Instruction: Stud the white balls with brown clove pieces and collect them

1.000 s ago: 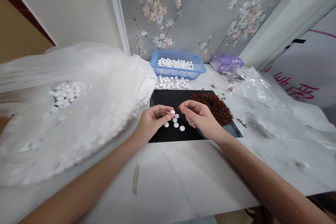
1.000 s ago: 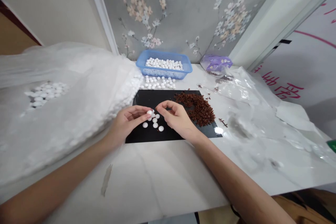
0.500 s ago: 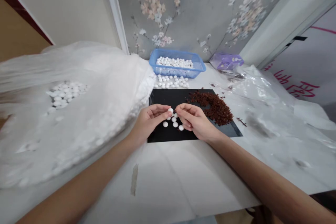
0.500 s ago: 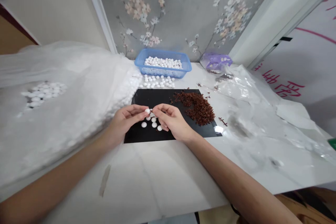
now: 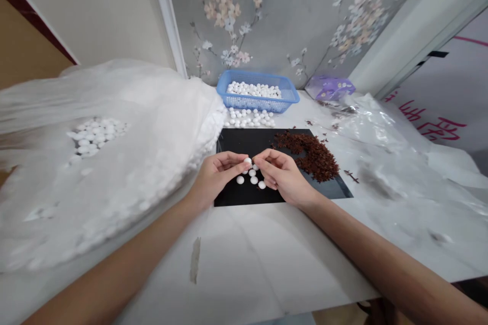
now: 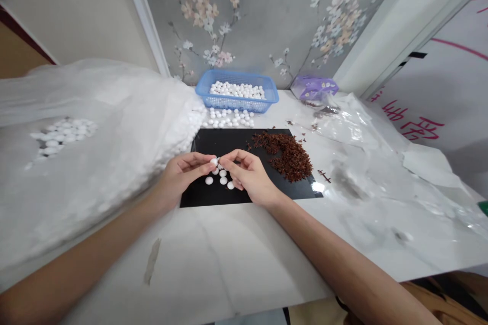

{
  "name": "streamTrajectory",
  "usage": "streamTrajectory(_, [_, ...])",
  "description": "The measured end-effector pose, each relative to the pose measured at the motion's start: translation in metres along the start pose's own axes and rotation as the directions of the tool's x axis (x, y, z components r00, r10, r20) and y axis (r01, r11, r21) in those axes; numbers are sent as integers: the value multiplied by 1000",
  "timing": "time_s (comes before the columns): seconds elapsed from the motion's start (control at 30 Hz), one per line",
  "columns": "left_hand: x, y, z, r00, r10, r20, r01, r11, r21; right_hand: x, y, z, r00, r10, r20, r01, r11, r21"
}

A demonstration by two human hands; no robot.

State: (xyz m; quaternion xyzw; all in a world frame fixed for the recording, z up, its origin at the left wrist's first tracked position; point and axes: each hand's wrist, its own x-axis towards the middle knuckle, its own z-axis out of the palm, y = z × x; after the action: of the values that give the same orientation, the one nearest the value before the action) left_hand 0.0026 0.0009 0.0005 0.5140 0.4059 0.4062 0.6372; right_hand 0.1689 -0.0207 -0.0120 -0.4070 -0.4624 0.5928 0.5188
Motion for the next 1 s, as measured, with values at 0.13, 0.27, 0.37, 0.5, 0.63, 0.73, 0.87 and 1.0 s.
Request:
streamTrajectory(0.13, [0,0,-1,1000,1,9,-1,1000,1,0,0,0,1000,5,5,-5,1000,6])
streamTrajectory(0.27, [0,0,-1,1000,0,10,0,1000,4,1,0,-1,1000,11,9,-11,1000,5])
streamTrajectory(0.37, [0,0,-1,1000,-4,8,3,1000,18,1,1,-1,1000,26,6,-26,1000,-2])
streamTrajectory(0.5, [0,-1,-2,1000,-13,20,13,1000,12,1,1,0,1000,22,14,-21,1000,-22])
streamTrajectory(0.63, [1,-3,-4,999,-12,43,13,1000,-10,0,-3,3,998,53,20,-52,998,-34])
streamTrajectory(0.73, [2,-3,-4,999,-12,35,12,1000,-4,1,-5,4,999,51,17,-50,998,-46])
streamTrajectory(0.87, [2,-2,-4,999,-19,37,19,1000,-2,1,-3,5,1000,17,-1,-17,994,-104])
streamTrajectory(1.0, [1,0,-4,1000,-6,30,6,1000,8,0,-6,6,999,-46,-13,42,975,-218])
